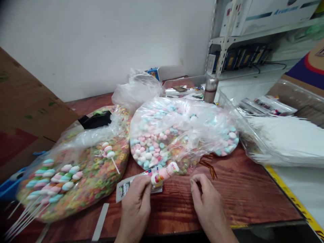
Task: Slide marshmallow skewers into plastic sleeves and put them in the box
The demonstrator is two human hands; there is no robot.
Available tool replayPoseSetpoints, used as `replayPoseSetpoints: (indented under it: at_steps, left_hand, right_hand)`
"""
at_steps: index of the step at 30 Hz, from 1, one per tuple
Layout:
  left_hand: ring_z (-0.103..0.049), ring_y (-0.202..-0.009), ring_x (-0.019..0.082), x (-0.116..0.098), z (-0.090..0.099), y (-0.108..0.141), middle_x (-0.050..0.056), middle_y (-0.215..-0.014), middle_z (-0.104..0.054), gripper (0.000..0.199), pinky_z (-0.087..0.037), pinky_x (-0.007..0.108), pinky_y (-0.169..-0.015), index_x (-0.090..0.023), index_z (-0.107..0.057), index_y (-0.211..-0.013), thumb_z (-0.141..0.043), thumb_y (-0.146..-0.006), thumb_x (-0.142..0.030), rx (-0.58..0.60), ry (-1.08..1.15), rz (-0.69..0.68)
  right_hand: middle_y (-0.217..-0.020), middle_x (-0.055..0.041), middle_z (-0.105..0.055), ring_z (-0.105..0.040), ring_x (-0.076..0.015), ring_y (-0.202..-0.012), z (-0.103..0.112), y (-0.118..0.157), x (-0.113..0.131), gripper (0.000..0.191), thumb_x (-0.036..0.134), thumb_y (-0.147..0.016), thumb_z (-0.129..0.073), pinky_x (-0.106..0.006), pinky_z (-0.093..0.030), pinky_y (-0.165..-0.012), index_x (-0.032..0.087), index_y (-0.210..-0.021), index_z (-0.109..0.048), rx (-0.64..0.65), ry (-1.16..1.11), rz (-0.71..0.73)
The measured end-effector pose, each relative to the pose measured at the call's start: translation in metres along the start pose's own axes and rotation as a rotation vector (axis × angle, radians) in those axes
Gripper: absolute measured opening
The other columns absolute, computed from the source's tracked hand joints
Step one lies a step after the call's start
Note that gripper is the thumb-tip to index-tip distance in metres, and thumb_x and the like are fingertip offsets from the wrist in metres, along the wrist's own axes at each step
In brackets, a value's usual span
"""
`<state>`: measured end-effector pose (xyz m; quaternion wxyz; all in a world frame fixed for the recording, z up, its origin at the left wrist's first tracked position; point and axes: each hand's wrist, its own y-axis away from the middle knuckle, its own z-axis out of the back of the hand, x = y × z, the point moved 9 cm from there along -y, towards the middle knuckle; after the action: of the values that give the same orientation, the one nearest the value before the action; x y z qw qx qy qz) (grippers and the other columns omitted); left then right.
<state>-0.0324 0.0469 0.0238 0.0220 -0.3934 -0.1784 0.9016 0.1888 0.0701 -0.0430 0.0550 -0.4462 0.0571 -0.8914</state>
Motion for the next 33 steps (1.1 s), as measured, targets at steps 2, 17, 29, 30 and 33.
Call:
replayPoseSetpoints:
  at_steps: [2, 17, 29, 30, 33]
  left_hand:
    - [-0.062, -0.090, 0.019, 0.003, 0.006, -0.003, 0.005, -0.096, -0.066, 0.018, -0.047, 0.029, -0.081, -0.021, -0.065, -0.097, -0.049, -0.093, -0.015, -0.034, -0.007, 0.022]
    - [-0.062, -0.085, 0.021, -0.001, -0.011, 0.004, 0.007, -0.092, -0.065, 0.021, -0.050, 0.032, -0.075, -0.020, -0.065, -0.095, -0.047, -0.090, -0.010, 0.048, -0.256, -0.098]
    - [-0.061, -0.071, 0.021, -0.033, -0.055, 0.010, 0.006, -0.079, -0.067, 0.023, -0.043, 0.031, -0.065, -0.019, -0.059, -0.112, -0.049, -0.092, -0.012, -0.035, -0.322, -0.323]
    - [-0.061, -0.070, 0.021, -0.034, -0.054, 0.010, 0.006, -0.079, -0.067, 0.027, -0.044, 0.031, -0.065, -0.018, -0.058, -0.116, -0.050, -0.091, -0.011, -0.034, -0.319, -0.340]
    - [-0.060, -0.068, 0.019, -0.034, -0.052, 0.010, 0.005, -0.077, -0.066, 0.036, -0.044, 0.030, -0.064, -0.019, -0.056, -0.124, -0.051, -0.090, -0.008, -0.049, -0.309, -0.362]
  right_hand:
    - [-0.091, -0.0017, -0.065, -0.064, -0.0177, -0.082, -0.005, 0.006, 0.002, 0.016, 0.032, -0.098, -0.043, -0.028, -0.046, -0.073, 0.024, -0.093, -0.056, 0.048, 0.070, 0.039]
    - [-0.068, 0.0016, -0.060, -0.060, -0.0129, -0.050, 0.000, 0.016, 0.025, 0.015, 0.028, -0.098, -0.043, -0.027, -0.038, -0.049, 0.023, -0.086, -0.050, -0.170, 0.428, 0.258]
    - [-0.067, -0.0001, -0.052, -0.051, -0.0146, -0.057, -0.034, 0.020, 0.068, 0.023, 0.019, -0.101, -0.042, -0.030, -0.032, -0.057, 0.021, -0.081, -0.053, -0.186, 0.405, 0.421]
    - [-0.067, 0.0000, -0.052, -0.051, -0.0143, -0.057, -0.034, 0.021, 0.067, 0.022, 0.019, -0.100, -0.042, -0.030, -0.032, -0.057, 0.021, -0.081, -0.052, -0.191, 0.390, 0.430]
    - [-0.065, 0.0006, -0.050, -0.049, -0.0139, -0.055, -0.032, 0.021, 0.068, 0.022, 0.019, -0.100, -0.043, -0.030, -0.031, -0.056, 0.021, -0.080, -0.052, -0.213, 0.334, 0.443]
